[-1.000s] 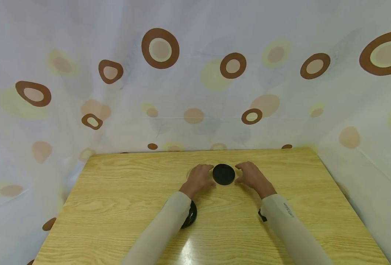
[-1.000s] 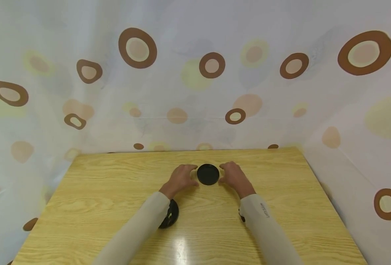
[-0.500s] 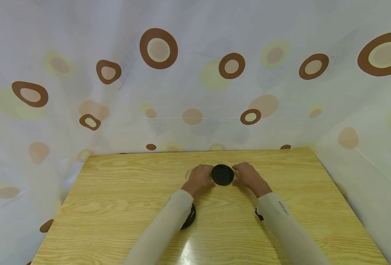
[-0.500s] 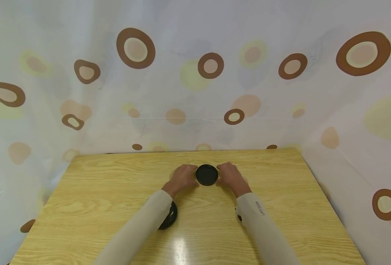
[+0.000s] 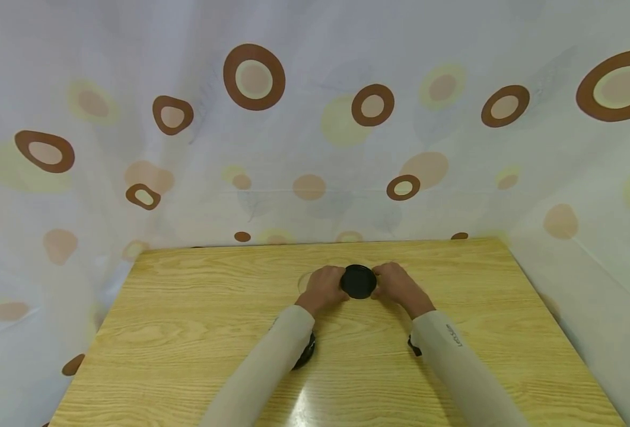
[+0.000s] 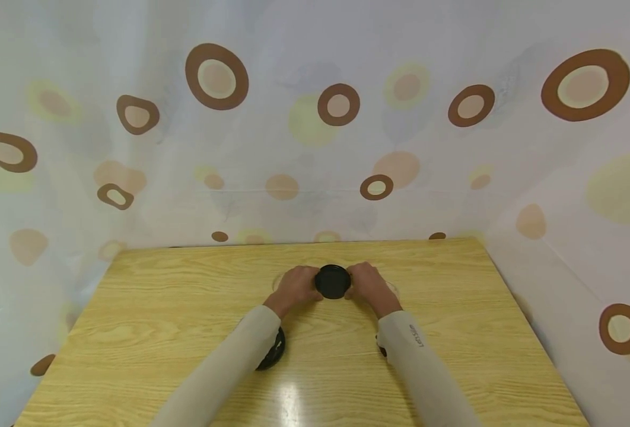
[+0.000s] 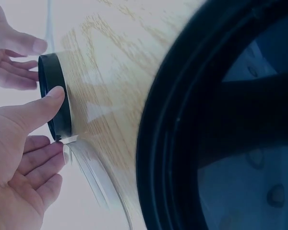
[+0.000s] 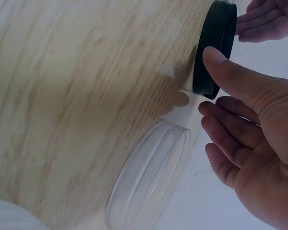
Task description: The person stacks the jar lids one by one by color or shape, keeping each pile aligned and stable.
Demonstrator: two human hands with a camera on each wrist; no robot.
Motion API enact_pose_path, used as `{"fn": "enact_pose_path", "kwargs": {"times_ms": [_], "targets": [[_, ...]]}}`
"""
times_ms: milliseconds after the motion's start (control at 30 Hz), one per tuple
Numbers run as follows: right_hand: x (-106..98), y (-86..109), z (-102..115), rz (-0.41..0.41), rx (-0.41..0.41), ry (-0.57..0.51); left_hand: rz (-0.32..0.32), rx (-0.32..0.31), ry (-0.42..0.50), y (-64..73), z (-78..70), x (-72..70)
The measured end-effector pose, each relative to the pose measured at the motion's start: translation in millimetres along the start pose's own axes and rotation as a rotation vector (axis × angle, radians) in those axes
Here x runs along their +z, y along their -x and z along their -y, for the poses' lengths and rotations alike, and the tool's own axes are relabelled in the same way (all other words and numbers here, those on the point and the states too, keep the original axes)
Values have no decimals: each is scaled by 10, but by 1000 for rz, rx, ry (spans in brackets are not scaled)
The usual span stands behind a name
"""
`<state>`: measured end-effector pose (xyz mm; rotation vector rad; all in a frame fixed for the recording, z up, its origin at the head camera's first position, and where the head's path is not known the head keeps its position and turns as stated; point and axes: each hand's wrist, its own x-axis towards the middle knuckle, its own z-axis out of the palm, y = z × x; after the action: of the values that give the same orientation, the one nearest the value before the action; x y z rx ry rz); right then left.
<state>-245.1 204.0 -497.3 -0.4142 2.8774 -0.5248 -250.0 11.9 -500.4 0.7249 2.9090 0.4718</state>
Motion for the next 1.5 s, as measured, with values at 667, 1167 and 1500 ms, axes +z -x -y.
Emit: {"fn": "enact_pose_path", "kwargs": {"times_ms": [667, 1167, 1500], "targets": [[-53, 35, 97, 30, 62, -52, 15, -20, 58, 34, 6, -56], [-182, 153, 205, -3, -20, 16, 15, -71, 28, 105, -39, -158], [-242, 223, 294, -46, -59, 39, -20, -38, 27, 229, -21, -289]]}}
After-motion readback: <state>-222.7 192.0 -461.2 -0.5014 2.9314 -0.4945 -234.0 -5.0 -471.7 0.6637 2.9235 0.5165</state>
